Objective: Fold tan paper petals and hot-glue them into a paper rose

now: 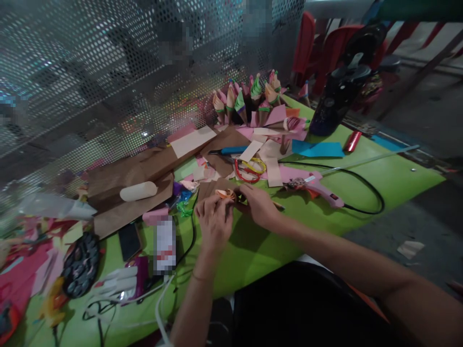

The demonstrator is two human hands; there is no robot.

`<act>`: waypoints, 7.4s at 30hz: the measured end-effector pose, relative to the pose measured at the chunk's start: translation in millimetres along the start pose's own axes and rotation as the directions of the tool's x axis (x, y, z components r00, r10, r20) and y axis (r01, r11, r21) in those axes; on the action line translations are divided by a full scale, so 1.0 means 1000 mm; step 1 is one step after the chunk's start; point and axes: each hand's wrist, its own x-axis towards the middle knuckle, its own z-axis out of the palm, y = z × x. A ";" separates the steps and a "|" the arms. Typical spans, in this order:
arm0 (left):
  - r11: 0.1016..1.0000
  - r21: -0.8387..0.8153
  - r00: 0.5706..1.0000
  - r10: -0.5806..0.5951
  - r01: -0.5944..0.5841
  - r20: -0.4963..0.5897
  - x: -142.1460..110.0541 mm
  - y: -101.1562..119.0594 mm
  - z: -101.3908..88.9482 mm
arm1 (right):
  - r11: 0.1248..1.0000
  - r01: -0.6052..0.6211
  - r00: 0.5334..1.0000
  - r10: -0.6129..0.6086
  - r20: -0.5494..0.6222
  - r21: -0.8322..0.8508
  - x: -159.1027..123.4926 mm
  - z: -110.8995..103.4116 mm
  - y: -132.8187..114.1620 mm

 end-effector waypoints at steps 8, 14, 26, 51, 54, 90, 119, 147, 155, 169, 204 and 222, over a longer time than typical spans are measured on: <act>1.000 -0.002 0.999 0.016 -0.016 -0.051 0.003 0.004 -0.003 | 1.000 0.010 1.000 -0.011 -0.016 -0.025 -0.001 0.001 -0.002; 0.999 -0.004 0.996 0.042 -0.042 -0.083 0.004 0.005 -0.002 | 1.000 -0.001 1.000 0.001 -0.011 0.002 -0.002 0.000 -0.003; 0.948 -0.316 0.942 -0.136 0.034 -0.306 0.004 -0.004 -0.001 | 0.986 -0.080 0.996 0.083 -0.012 0.149 0.003 -0.002 -0.006; 0.250 -0.753 0.791 -0.261 0.609 0.553 0.000 -0.019 0.002 | 0.928 0.011 0.984 -0.078 0.163 0.372 0.006 -0.011 -0.013; 0.207 -0.735 0.760 -0.270 0.645 0.591 -0.001 -0.017 0.005 | 0.922 0.036 0.978 -0.112 0.177 0.385 0.006 -0.010 -0.011; 0.520 -0.647 0.830 -0.362 0.558 0.425 -0.002 -0.007 0.015 | 0.942 0.326 0.929 -0.303 -0.214 0.083 -0.008 -0.016 -0.017; 0.278 -0.759 0.779 -0.446 0.589 0.441 -0.004 -0.007 0.013 | 0.905 0.395 0.917 -0.377 -0.135 0.157 -0.007 -0.015 -0.017; 0.759 -0.428 0.787 -0.174 0.490 0.592 0.003 -0.001 0.001 | 0.834 0.284 0.939 -0.341 0.036 0.474 0.006 -0.044 -0.007; 0.773 -0.423 0.813 -0.198 0.473 0.548 0.003 -0.001 0.005 | 0.867 0.264 0.959 -0.282 -0.020 0.423 0.008 -0.041 -0.008; 0.792 -0.441 0.846 -0.172 0.423 0.504 0.003 0.000 0.006 | 0.911 0.251 0.968 -0.228 -0.107 0.328 0.003 -0.032 -0.007; 0.419 -0.670 0.788 -0.258 0.613 0.559 0.000 -0.001 0.008 | 0.914 0.406 0.892 -0.401 -0.210 -0.019 -0.005 -0.016 -0.002; 0.469 -0.676 0.820 -0.253 0.568 0.513 0.002 0.000 0.004 | 0.896 0.438 0.883 -0.445 -0.152 -0.079 -0.003 -0.020 -0.006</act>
